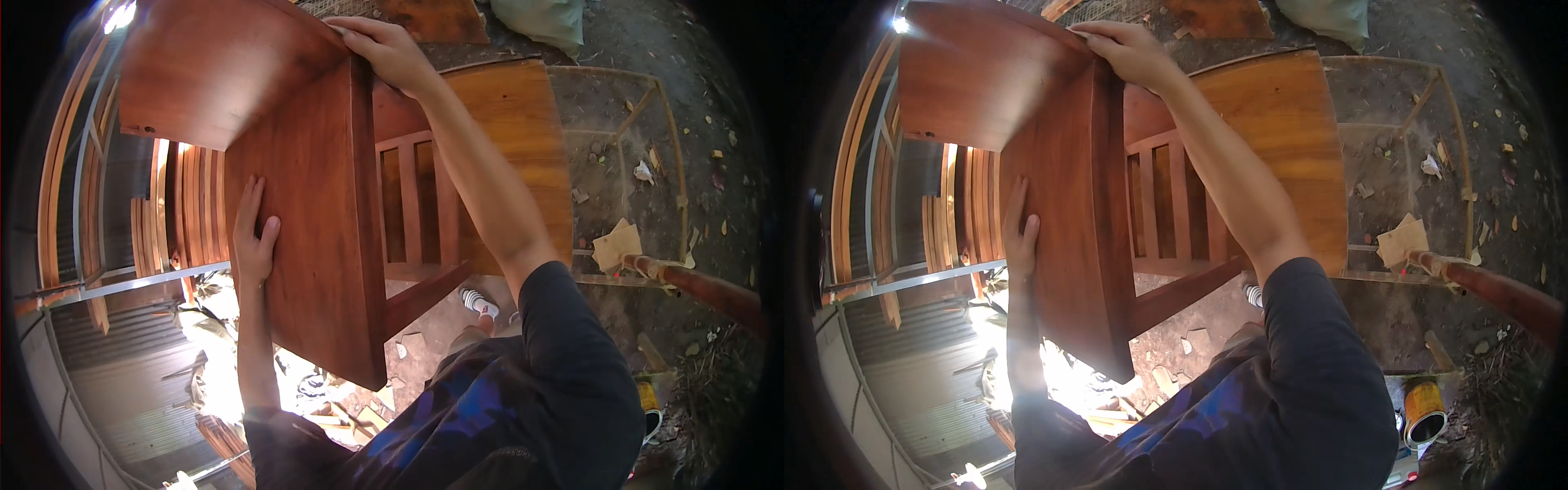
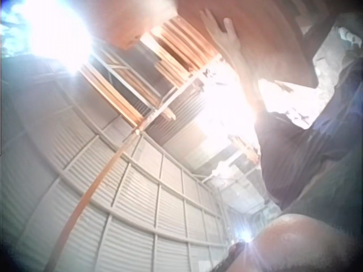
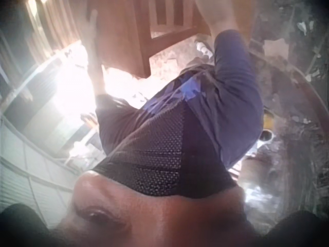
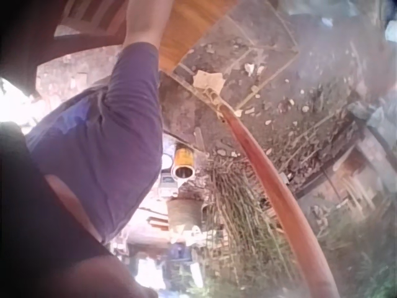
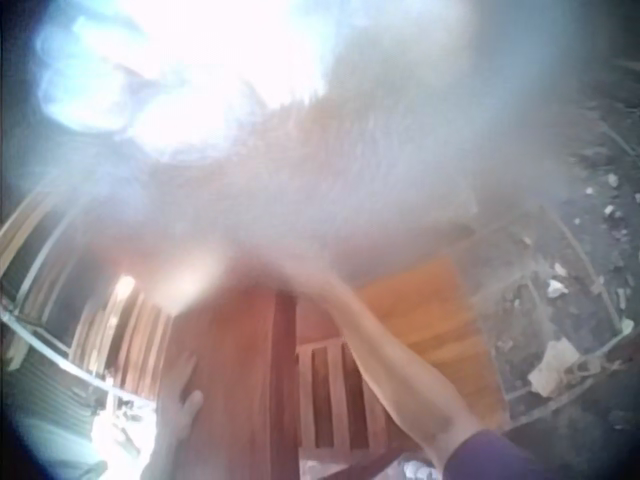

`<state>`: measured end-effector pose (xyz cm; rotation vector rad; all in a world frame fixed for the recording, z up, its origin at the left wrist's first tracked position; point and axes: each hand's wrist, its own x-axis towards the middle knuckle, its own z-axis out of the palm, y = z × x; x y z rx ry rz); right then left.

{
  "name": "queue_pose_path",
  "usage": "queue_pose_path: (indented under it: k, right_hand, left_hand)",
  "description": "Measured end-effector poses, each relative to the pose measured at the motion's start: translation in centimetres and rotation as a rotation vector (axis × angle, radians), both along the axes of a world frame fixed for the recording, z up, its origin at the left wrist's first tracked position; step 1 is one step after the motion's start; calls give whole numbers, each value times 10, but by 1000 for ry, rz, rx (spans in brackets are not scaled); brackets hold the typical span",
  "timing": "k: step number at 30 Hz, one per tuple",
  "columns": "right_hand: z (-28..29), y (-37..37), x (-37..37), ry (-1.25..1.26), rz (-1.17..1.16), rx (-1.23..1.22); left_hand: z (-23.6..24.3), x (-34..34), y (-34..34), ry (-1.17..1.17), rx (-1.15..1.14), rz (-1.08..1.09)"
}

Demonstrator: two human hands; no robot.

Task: Applying a wood finish or stain to a chair using a spray gun and then wiping the surface with a rag.

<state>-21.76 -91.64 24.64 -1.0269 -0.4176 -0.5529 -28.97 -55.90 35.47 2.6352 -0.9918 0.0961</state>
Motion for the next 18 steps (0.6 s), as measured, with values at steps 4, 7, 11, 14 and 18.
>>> queue_pose_path:
  k: [4,7,11,14,18]
  right_hand:
    - [-35,37,-49,260,-327,51]
    - [-47,65,-58,181,-753,126]
    - [-133,88,-40,-6,-1276,-709]
    - [-151,82,-33,-2,-1353,-985]
    - [-149,93,-48,-78,-1316,-1134]
  left_hand:
    - [-1,-1,10,7,-32,1]
    - [1,-4,16,4,-37,9]
    - [-2,-1,0,9,-40,7]
    - [-6,-2,0,-3,-42,-3]
    - [-2,-3,13,-10,-20,15]
